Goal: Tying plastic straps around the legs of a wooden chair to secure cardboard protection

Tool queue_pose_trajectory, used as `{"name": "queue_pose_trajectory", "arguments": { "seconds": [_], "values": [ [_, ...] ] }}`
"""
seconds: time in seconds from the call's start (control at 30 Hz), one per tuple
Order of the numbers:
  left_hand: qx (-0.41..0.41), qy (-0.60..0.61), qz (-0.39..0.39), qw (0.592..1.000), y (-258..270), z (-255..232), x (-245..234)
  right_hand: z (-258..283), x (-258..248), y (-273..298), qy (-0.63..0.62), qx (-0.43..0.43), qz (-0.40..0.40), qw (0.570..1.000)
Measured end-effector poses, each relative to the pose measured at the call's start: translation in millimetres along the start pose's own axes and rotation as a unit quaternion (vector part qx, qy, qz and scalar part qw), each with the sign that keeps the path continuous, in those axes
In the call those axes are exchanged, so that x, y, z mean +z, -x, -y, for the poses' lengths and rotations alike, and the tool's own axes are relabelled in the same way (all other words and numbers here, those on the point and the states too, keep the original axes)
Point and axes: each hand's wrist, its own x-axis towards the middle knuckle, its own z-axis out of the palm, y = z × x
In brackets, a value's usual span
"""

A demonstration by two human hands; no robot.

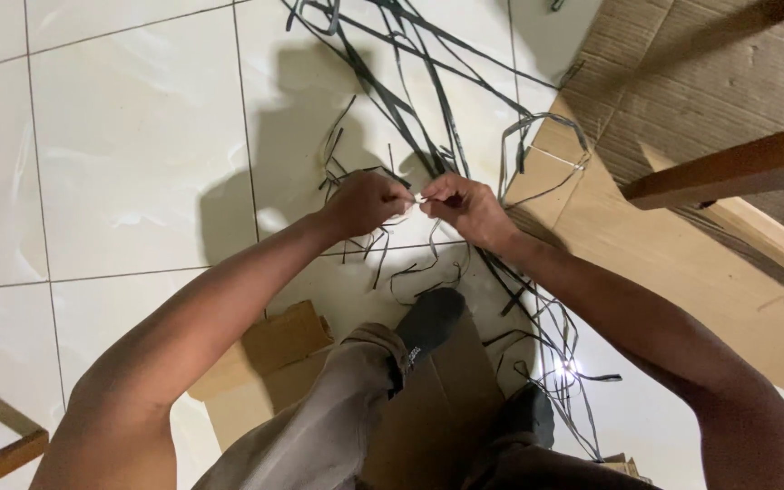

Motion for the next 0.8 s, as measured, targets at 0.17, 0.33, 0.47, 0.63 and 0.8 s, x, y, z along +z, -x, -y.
{"name": "queue_pose_trajectory", "arguments": {
  "seconds": [0.17, 0.33, 0.47, 0.63, 0.8],
  "values": [
    [-0.022, -0.004, -0.025, 0.999, -12, -20, -11, 24, -38, 26, -0.092, 0.044, -0.018, 0.995],
    [-0.033, 0.044, -0.021, 0.998, -18, -28, -17, 0, -71, 49, -0.153, 0.079, -0.047, 0.984],
    [-0.001, 0.028, -0.014, 1.000, -31, -37, -16, -15, -92, 71, -0.167, 0.131, -0.057, 0.975],
    [0.090, 0.018, -0.053, 0.994, -45, -71, -8, 8, -110, 100, -0.201, 0.186, -0.102, 0.956],
    [0.103, -0.069, 0.052, 0.991, -67, -125, 5, 26, -127, 118, -0.203, 0.109, -0.192, 0.954]
  ]
}}
